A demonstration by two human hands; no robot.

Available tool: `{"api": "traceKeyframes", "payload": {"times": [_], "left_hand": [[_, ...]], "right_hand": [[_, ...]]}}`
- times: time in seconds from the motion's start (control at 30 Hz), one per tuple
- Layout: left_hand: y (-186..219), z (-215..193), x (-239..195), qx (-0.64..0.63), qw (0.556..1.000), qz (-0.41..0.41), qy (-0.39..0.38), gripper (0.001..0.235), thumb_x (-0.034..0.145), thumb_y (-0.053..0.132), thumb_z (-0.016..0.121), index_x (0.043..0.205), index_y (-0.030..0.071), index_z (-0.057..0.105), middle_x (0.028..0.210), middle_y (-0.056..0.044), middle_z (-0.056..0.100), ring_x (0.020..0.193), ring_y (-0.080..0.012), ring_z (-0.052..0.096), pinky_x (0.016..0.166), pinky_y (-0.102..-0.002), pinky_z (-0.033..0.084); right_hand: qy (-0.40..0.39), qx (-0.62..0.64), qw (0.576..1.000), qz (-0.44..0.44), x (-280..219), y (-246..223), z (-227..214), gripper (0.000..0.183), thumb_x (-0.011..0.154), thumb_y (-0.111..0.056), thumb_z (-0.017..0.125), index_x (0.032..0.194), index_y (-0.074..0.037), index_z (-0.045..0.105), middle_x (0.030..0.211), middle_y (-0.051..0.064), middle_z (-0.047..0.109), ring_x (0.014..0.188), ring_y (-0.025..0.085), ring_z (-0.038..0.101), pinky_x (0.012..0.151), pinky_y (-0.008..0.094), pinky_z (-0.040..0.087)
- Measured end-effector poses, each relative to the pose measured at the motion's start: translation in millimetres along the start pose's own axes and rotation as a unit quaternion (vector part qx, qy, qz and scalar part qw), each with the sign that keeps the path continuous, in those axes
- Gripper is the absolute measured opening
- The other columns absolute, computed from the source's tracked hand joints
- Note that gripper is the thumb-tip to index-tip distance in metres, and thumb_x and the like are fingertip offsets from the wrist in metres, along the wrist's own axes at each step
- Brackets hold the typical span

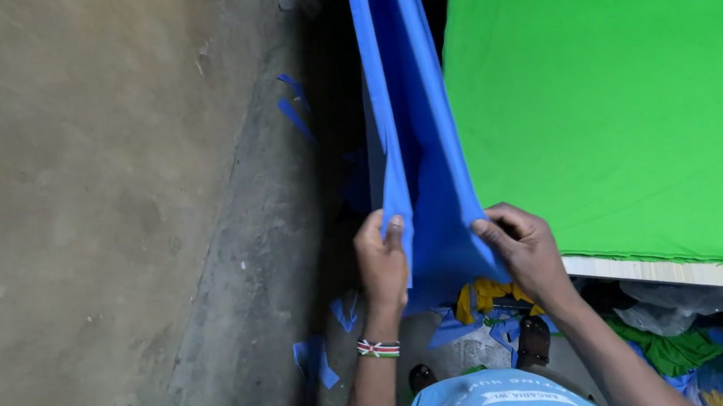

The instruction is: Spreading, aligning, and cutting large pieces of green and blue fabric on a workshop table using scissors.

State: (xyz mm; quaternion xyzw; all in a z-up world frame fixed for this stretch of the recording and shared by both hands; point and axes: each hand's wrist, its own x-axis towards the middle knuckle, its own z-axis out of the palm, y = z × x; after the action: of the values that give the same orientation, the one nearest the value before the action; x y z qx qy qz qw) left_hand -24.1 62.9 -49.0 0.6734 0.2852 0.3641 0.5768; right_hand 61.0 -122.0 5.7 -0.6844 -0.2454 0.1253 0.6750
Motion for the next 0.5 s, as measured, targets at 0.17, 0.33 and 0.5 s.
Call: {"api": "traceKeyframes", "payload": {"times": [0.17, 0.33, 0.5], "left_hand": [[34.2, 20.7, -21.9, -0.099, 0.992, -0.020, -0.077, 0.013, 0.093, 0.007, 0.076, 0.083, 0.004, 0.067, 0.065, 0.001, 0.051, 0.066, -0.0061, 0.047, 0.059, -0.024, 0.043], [28.2, 12.2, -31.4, -0.104, 0.991, -0.013, -0.086, 0.027, 0.097, 0.007, 0.073, 0.076, 0.007, 0.057, 0.062, 0.003, 0.043, 0.066, -0.0021, 0.042, 0.057, -0.022, 0.035], [59.1, 15.9, -44.8, -0.098, 0.989, -0.107, -0.042, 0.011, 0.093, 0.003, 0.076, 0.092, -0.007, 0.071, 0.067, -0.008, 0.060, 0.056, -0.0106, 0.058, 0.040, -0.025, 0.057]], "right_hand": [[-0.017, -0.061, 0.997, -0.049, 1.0, 0.2, 15.0, 0.010, 0.088, -0.016, 0.083, 0.094, -0.008, 0.081, 0.079, 0.009, 0.073, 0.078, 0.016, 0.064, 0.077, 0.035, 0.053], [-0.011, -0.086, 0.996, -0.033, 0.2, -1.7, 9.2, 0.014, 0.084, -0.014, 0.086, 0.086, -0.003, 0.078, 0.063, 0.010, 0.063, 0.065, 0.014, 0.055, 0.062, 0.034, 0.049], [-0.051, -0.134, 0.980, -0.138, -1.2, -30.3, 21.3, 0.005, 0.087, -0.012, 0.082, 0.090, -0.009, 0.081, 0.070, 0.011, 0.070, 0.061, 0.027, 0.067, 0.061, 0.036, 0.054]]}}
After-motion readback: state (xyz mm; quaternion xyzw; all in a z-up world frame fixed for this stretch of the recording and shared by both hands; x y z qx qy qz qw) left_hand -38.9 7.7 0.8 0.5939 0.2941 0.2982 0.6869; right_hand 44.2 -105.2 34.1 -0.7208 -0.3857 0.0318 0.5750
